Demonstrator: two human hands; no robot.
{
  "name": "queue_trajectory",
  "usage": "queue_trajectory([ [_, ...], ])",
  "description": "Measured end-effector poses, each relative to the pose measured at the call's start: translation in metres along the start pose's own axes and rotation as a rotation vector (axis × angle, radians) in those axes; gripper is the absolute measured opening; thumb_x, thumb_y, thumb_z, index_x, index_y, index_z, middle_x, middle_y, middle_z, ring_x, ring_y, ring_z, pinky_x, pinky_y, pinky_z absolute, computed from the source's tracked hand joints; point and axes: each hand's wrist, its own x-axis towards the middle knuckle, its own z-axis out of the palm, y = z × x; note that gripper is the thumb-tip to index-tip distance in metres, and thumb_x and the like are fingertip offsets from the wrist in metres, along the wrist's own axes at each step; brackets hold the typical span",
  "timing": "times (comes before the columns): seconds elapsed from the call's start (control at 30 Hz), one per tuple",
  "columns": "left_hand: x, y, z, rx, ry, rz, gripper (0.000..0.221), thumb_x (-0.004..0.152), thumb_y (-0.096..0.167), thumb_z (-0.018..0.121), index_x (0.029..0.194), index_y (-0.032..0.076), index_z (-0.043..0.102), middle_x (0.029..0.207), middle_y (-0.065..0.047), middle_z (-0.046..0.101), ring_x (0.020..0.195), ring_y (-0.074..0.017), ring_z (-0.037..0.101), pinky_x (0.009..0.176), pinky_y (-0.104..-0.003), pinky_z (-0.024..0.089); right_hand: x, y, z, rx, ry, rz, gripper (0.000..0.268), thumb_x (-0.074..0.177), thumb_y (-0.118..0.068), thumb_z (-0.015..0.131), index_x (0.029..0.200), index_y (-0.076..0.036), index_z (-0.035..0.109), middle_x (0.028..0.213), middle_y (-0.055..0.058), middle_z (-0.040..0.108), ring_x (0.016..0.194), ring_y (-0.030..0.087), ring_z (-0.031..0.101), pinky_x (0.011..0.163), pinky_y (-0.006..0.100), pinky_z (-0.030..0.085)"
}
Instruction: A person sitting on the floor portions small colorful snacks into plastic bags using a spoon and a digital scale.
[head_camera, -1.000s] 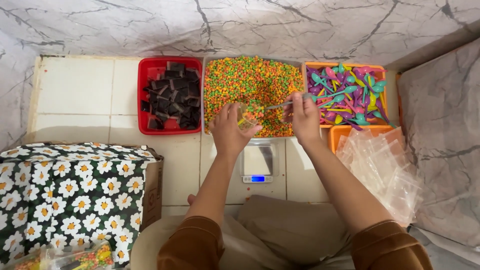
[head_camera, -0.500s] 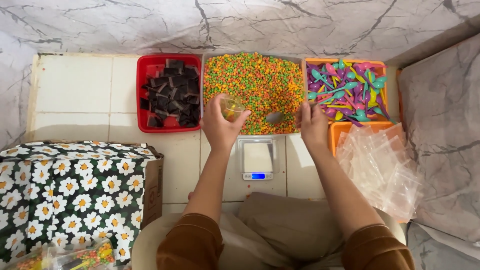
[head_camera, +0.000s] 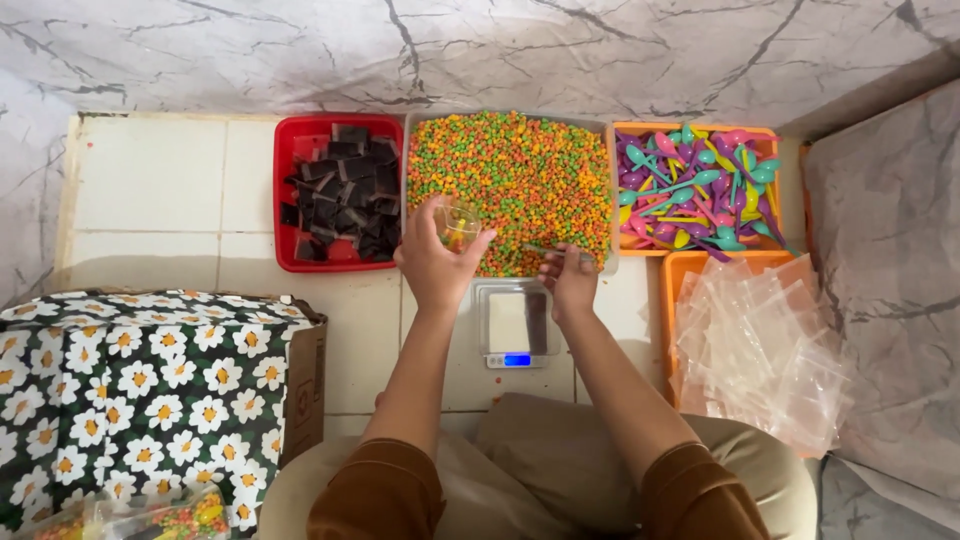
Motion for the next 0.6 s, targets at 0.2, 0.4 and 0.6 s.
queue_trajectory([
  [0.2, -0.005, -0.002, 0.007, -0.043, -0.144, -0.065, 0.090, 0.062, 0.071, 0.085, 0.135, 0.026, 0.057, 0.123, 0.001, 0.064, 0.104, -0.0271, 0.071, 0.079, -0.052, 0.053, 0.019, -0.011, -0.008, 0.096, 0.010, -0.047, 0.033, 0.110, -0.033, 0.043, 0.109, -0.009, 0.065, 0.083, 0.008, 0.071, 0.062, 0.017, 0.069, 0.052, 0.029, 0.065],
  [0.4, -0.008, 0.010, -0.002, 0.015, -0.254, -0.065, 0.094, 0.059, 0.070, 0.084, 0.137, 0.027, 0.055, 0.130, 0.002, 0.059, 0.112, -0.0270, 0.068, 0.086, -0.056, 0.051, 0.014, -0.058, -0.011, 0.029, -0.054, -0.175, 0.034, 0.111, -0.035, 0.043, 0.107, -0.009, 0.065, 0.082, 0.008, 0.070, 0.065, 0.017, 0.069, 0.053, 0.031, 0.065],
  [0.6, -0.002, 0.018, -0.014, 0.080, -0.384, -0.028, 0.093, 0.064, 0.063, 0.088, 0.141, 0.024, 0.053, 0.133, 0.001, 0.057, 0.116, -0.0255, 0.066, 0.093, -0.056, 0.049, -0.005, -0.107, -0.002, -0.026, -0.128, -0.280, 0.033, 0.111, -0.034, 0.043, 0.103, -0.009, 0.064, 0.077, 0.008, 0.068, 0.059, 0.016, 0.069, 0.047, 0.028, 0.062],
])
